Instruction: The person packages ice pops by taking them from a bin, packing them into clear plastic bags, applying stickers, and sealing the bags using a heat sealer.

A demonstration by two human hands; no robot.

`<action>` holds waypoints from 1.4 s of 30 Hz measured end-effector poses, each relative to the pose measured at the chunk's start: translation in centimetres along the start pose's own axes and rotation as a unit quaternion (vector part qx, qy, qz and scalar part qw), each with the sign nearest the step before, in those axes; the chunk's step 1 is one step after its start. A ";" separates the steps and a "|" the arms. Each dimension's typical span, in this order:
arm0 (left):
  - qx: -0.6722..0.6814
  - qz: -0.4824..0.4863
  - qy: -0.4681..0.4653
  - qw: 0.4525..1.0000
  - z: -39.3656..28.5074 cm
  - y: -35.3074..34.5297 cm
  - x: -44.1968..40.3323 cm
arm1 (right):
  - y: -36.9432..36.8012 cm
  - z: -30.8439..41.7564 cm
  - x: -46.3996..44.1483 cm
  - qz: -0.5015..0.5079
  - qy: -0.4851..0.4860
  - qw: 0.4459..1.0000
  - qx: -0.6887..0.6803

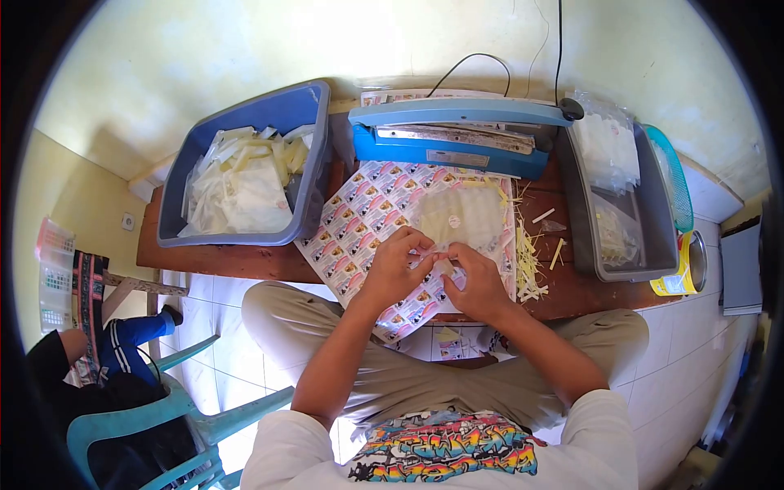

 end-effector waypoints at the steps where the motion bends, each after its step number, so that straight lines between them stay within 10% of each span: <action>1: 0.002 -0.001 0.001 1.000 0.2 0.0 0.0 | 0.1 -0.1 -0.1 0.002 0.000 1.000 0.001; 3: -0.019 0.013 -0.002 1.000 0.6 -0.1 -0.2 | 0.5 0.5 -0.6 -0.005 0.111 0.989 0.100; 6: -0.036 0.013 -0.007 0.999 0.5 -0.2 -0.1 | -0.6 -1.4 -0.2 0.045 -0.032 0.998 0.006; 15: -0.074 0.008 0.009 0.997 0.4 -0.4 0.2 | -0.4 -0.7 -2.3 0.000 0.017 0.971 0.240; 42: -0.244 -0.124 0.003 0.962 0.5 -2.3 -0.7 | 7.3 -3.9 1.5 0.001 -0.058 0.986 0.155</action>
Point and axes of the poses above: each hand's wrist, its own x-axis away from the middle knuckle, its own y-axis out of the back of the hand, z = x × y, the point moved 5 cm from there along -x, towards the middle knuckle, and after that the axes turned 13 degrees about y, right-handed, at the moved point
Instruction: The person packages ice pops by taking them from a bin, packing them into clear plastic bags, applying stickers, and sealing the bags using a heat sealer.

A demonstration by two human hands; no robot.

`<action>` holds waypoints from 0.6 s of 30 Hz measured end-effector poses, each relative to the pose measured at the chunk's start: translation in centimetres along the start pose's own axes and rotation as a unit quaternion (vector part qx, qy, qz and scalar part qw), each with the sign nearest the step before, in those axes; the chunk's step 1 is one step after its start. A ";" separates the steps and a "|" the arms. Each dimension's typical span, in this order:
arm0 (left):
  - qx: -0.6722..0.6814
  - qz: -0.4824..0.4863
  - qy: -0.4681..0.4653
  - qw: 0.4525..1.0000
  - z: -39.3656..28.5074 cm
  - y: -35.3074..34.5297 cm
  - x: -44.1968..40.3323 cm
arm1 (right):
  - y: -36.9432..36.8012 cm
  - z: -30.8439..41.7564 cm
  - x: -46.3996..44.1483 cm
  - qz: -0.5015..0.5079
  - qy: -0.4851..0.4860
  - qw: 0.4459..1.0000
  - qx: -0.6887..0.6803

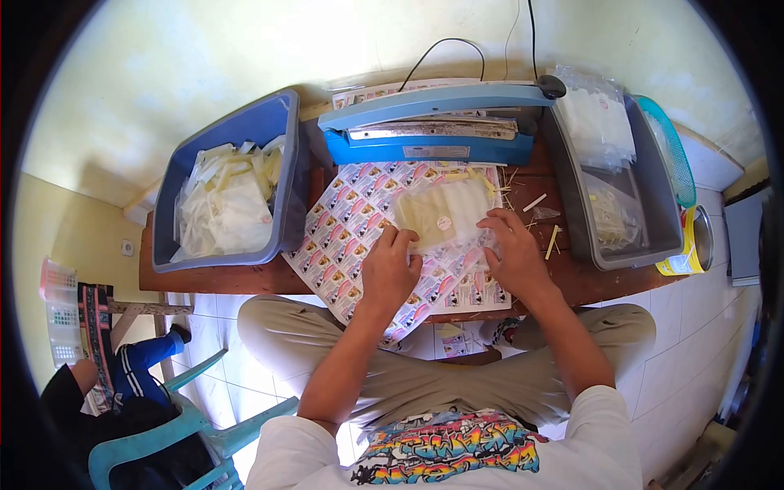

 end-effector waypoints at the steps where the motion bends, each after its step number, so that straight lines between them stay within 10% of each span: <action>1: -0.001 0.002 -0.002 1.000 -0.1 0.3 0.0 | 0.3 0.2 0.1 -0.002 -0.002 1.000 0.000; 16: -0.032 0.114 -0.115 0.986 -1.3 3.2 3.9 | 3.0 -0.7 3.1 -0.042 -0.148 0.969 -0.191; 18: -0.033 0.091 -0.140 0.985 -1.6 3.7 4.5 | 4.6 0.7 2.4 -0.039 0.011 0.991 -0.130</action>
Point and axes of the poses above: each hand's wrist, its own x-axis away from the middle knuckle, its own y-axis out of the back of the hand, z = x × y, the point moved 5 cm from there along -x, towards the middle knuckle, and after that the axes turned 13 degrees about y, right-handed, at the moved point
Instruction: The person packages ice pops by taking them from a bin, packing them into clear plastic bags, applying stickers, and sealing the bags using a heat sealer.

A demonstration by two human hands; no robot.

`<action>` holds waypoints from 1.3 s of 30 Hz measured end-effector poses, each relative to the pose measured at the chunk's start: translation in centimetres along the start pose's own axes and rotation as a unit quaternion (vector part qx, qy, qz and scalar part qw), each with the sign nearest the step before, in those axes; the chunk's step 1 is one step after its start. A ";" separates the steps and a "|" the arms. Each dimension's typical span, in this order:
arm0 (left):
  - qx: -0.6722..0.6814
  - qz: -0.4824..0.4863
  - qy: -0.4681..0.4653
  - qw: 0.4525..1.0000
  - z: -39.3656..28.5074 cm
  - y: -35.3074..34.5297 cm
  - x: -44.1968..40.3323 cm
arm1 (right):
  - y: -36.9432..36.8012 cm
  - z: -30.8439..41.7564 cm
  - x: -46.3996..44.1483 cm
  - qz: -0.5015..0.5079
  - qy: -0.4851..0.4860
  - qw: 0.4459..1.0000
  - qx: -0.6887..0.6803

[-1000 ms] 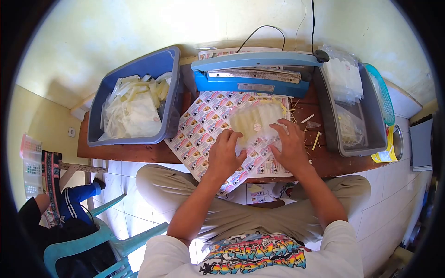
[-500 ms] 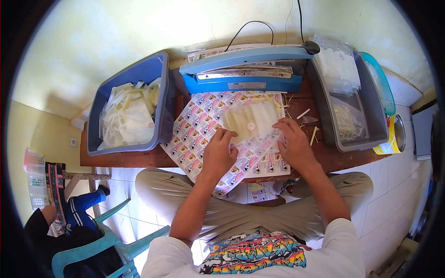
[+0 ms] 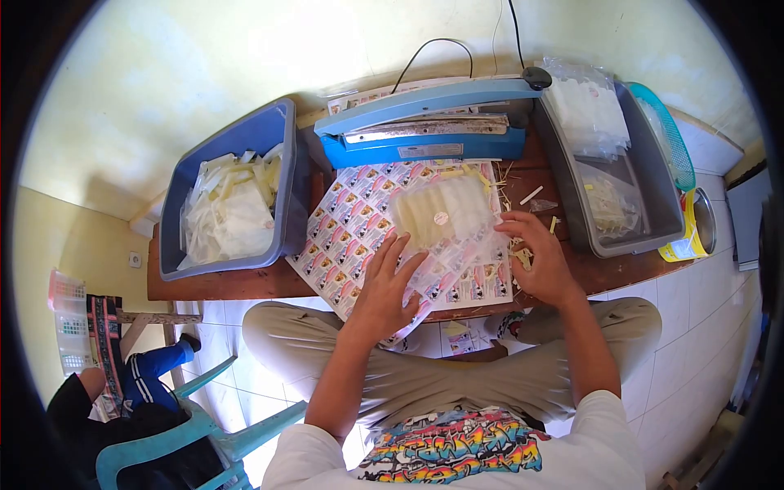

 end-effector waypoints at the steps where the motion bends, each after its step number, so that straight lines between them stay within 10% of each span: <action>1: 0.001 -0.001 -0.002 1.000 0.0 -0.1 0.2 | 0.1 -0.1 0.0 -0.001 0.000 1.000 0.002; 10: 0.047 -0.136 -0.013 0.989 2.2 -0.3 -0.2 | -0.9 -2.1 0.2 -0.031 0.050 0.984 0.169; 26: 0.047 -0.274 0.017 0.960 -0.1 8.4 -6.9 | 1.9 0.5 -6.8 -0.149 -0.037 0.987 0.040; 39: 0.140 -0.141 0.043 0.979 3.9 9.9 -16.1 | 5.0 -4.8 -14.0 -0.082 -0.086 0.992 -0.038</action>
Point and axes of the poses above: each hand's wrist, its own x-axis away from the middle knuckle, its own y-axis out of the back of the hand, z = x × y, the point moved 5 cm from there along -x, towards the middle knuckle, and after that the axes turned 13 degrees about y, right-handed, at the moved point
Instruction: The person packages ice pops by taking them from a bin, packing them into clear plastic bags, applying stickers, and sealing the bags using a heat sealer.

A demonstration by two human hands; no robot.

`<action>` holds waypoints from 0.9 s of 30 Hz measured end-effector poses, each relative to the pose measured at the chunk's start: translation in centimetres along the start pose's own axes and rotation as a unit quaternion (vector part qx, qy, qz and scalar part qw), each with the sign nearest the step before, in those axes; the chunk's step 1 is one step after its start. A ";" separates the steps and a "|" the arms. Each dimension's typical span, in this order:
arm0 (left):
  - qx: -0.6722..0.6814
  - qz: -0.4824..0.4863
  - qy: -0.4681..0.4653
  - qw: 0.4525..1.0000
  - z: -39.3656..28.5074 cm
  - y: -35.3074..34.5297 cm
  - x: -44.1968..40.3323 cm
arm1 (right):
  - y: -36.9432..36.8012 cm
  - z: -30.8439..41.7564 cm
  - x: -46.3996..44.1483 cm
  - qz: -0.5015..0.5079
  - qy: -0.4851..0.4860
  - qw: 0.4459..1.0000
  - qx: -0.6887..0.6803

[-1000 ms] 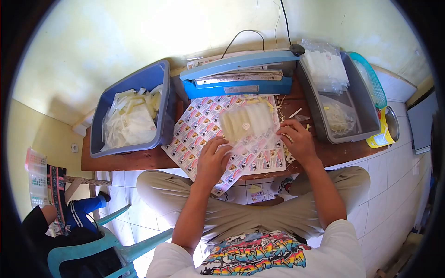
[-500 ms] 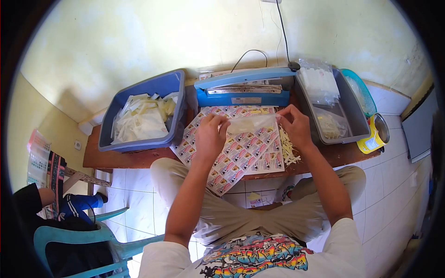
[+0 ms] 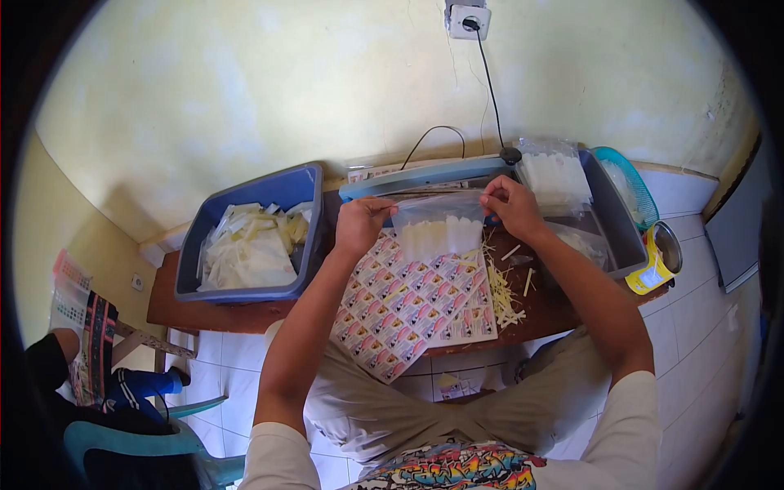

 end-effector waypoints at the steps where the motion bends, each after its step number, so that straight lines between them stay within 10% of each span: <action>1: 0.000 0.003 -0.002 1.000 -0.1 -0.4 -0.3 | -0.1 -0.2 0.0 -0.003 -0.002 1.000 0.001; 3: 0.160 0.056 0.191 0.967 1.9 -1.8 -1.2 | -0.4 -1.1 -0.1 -0.016 -0.049 0.998 -0.021; 6: 0.313 0.101 0.220 0.918 3.5 -3.1 -1.9 | -0.5 -2.0 -0.7 -0.022 -0.029 0.999 -0.013; 16: 0.199 0.043 0.134 0.970 2.5 -3.6 -3.2 | 0.0 -2.4 -1.0 -0.022 -0.015 0.999 -0.027; 27: 0.428 0.040 0.229 0.873 3.3 -4.4 -4.0 | 0.6 -1.9 -0.9 -0.098 -0.062 0.993 -0.022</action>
Point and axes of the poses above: each hand's wrist, its own x-axis away from the middle knuckle, its own y-axis out of the back of the hand, z = x × y, the point moved 5 cm from there along -x, towards the middle knuckle, and after that the axes turned 13 degrees about y, right-handed, at the moved point
